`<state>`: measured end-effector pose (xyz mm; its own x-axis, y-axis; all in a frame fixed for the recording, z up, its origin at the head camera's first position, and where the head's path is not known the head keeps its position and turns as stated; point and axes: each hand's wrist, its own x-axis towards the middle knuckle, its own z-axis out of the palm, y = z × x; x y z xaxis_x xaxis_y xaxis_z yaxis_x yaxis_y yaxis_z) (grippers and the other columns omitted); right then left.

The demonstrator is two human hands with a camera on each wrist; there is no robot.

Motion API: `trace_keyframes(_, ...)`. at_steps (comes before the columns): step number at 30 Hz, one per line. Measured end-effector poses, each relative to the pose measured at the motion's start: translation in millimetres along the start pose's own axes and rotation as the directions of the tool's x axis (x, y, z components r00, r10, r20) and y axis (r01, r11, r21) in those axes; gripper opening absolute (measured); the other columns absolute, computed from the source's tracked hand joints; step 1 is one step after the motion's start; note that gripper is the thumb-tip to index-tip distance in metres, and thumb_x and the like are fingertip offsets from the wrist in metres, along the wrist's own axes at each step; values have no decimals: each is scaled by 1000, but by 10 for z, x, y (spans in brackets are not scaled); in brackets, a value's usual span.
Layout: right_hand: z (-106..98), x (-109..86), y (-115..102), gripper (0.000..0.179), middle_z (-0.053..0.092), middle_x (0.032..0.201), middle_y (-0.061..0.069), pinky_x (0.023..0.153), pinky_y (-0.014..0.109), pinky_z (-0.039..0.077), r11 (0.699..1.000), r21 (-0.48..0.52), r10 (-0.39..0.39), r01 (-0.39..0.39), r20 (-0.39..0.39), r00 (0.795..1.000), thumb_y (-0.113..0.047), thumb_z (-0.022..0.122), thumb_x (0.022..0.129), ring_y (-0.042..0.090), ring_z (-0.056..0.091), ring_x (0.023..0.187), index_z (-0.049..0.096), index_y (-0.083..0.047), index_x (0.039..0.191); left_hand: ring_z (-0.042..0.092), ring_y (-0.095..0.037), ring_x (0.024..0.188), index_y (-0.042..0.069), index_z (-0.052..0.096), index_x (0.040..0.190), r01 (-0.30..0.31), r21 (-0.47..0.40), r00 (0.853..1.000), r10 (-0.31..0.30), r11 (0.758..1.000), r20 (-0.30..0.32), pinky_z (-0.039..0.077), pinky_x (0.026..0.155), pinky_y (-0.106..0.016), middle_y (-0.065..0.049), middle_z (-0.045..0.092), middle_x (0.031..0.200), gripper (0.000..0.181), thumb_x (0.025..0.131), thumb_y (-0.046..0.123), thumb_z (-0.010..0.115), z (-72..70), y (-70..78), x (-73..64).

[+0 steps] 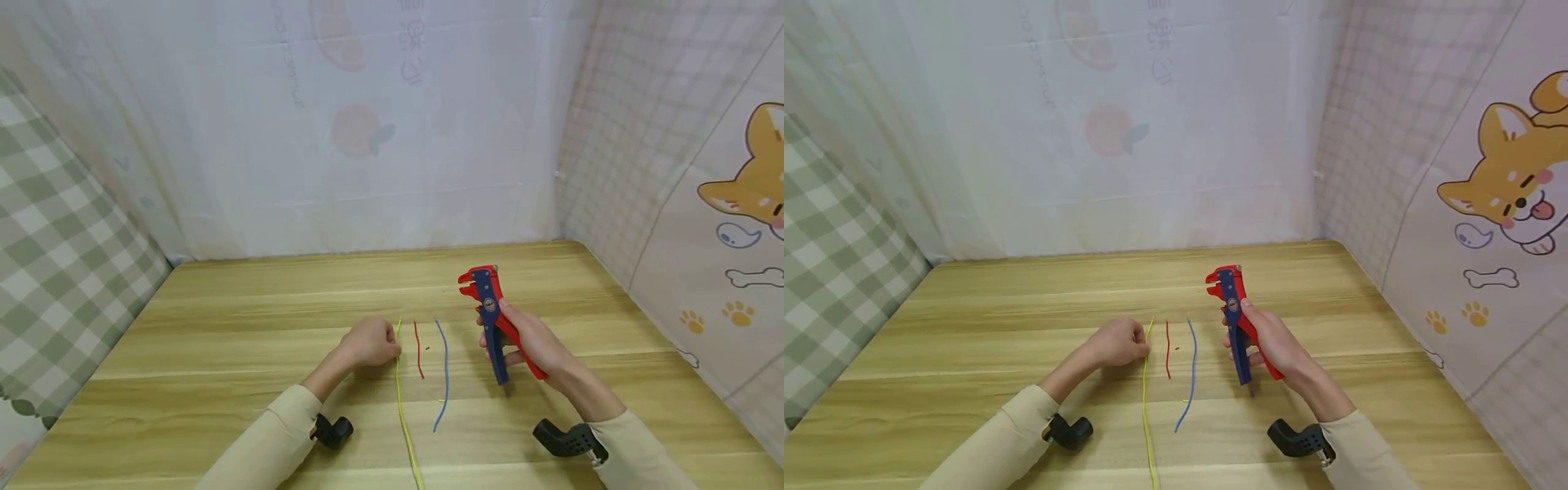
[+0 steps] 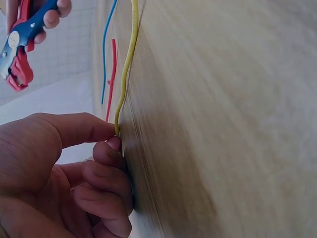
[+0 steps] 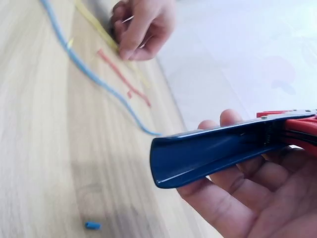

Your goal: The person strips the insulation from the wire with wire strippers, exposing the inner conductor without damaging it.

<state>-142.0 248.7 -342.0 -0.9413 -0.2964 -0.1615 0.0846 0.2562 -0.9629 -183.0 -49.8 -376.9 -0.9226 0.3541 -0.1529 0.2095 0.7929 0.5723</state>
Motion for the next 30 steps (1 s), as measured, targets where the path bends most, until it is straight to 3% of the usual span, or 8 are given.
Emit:
trace_keyframes(3, -31, -12, -4, 75, 71, 106, 11, 82, 41, 64, 999, 38, 4, -5, 31, 1000, -51, 29, 115, 27, 73, 98, 40, 15, 149, 42, -10, 53, 19, 53, 62, -27, 5, 1000, 27, 1000, -3, 30, 49, -25, 8, 46, 57, 29, 87, 15, 67, 62, -135, 66)
trace_keyframes(9, -57, -10, -6, 74, 69, 114, 13, 85, 42, 63, 997, 75, 7, -13, 78, 997, -49, 34, 115, 24, 71, 104, 32, 14, 154, 44, -11, 58, 16, 56, 66, -38, -13, 999, 38, 999, -6, 33, 53, -25, 7, 47, 61, 28, 89, 20, 71, 31, -126, 25)
trace_keyframes(13, -51, 1, 16, 69, 70, 110, 10, 80, 39, 63, 999, 40, 29, -31, 51, 998, -44, 41, 114, 22, 73, 101, 38, 16, 149, 45, -11, 59, 11, 63, 73, -32, -104, 999, 31, 994, -12, 35, 55, -24, 7, 48, 62, 26, 93, 24, 73, -16, -112, -50)
trace_keyframes(18, -1, 6, 42, 61, 65, 95, 6, 67, 35, 61, 990, -109, 81, -85, -41, 996, -42, 55, 110, 16, 67, 78, 53, 13, 135, 46, -9, 54, 10, 66, 82, -1, -231, 1000, 1, 973, 0, 36, 53, -23, 6, 50, 58, 24, 99, 26, 71, -50, -205, -115)
trace_keyframes(20, 22, 14, 49, 57, 61, 86, 4, 62, 31, 56, 970, -216, 91, -111, -100, 991, -46, 61, 106, 14, 60, 69, 62, 9, 124, 47, -9, 53, 9, 66, 84, 14, -275, 1000, -12, 961, 9, 36, 51, -24, 5, 52, 58, 24, 100, 26, 70, -64, -237, -140)
trace_keyframes(23, 47, 28, 73, 52, 58, 76, 1, 58, 30, 46, 915, -378, 75, -139, -180, 981, -51, 64, 102, 15, 55, 65, 69, 1, 104, 47, -10, 53, 9, 66, 87, 26, -323, 1000, -23, 946, 15, 36, 51, -24, 3, 55, 61, 23, 102, 26, 68, -77, -273, -163)
trace_keyframes(26, 53, 41, 118, 52, 57, 70, 0, 57, 30, 40, 841, -519, 31, -150, -230, 973, -55, 63, 101, 17, 53, 64, 69, -5, 89, 47, -10, 53, 9, 66, 88, 31, -350, 1000, -28, 936, 14, 36, 51, -25, 1, 56, 62, 23, 103, 26, 68, -77, -303, -177)
trace_keyframes(30, 57, 47, 172, 54, 51, 64, -2, 54, 30, 36, 766, -622, 0, -163, -253, 967, -58, 62, 100, 16, 49, 59, 63, -9, 78, 48, -11, 52, 9, 65, 89, 33, -378, 999, -30, 925, 15, 37, 51, -25, 0, 58, 63, 23, 103, 26, 68, -72, -341, -182)
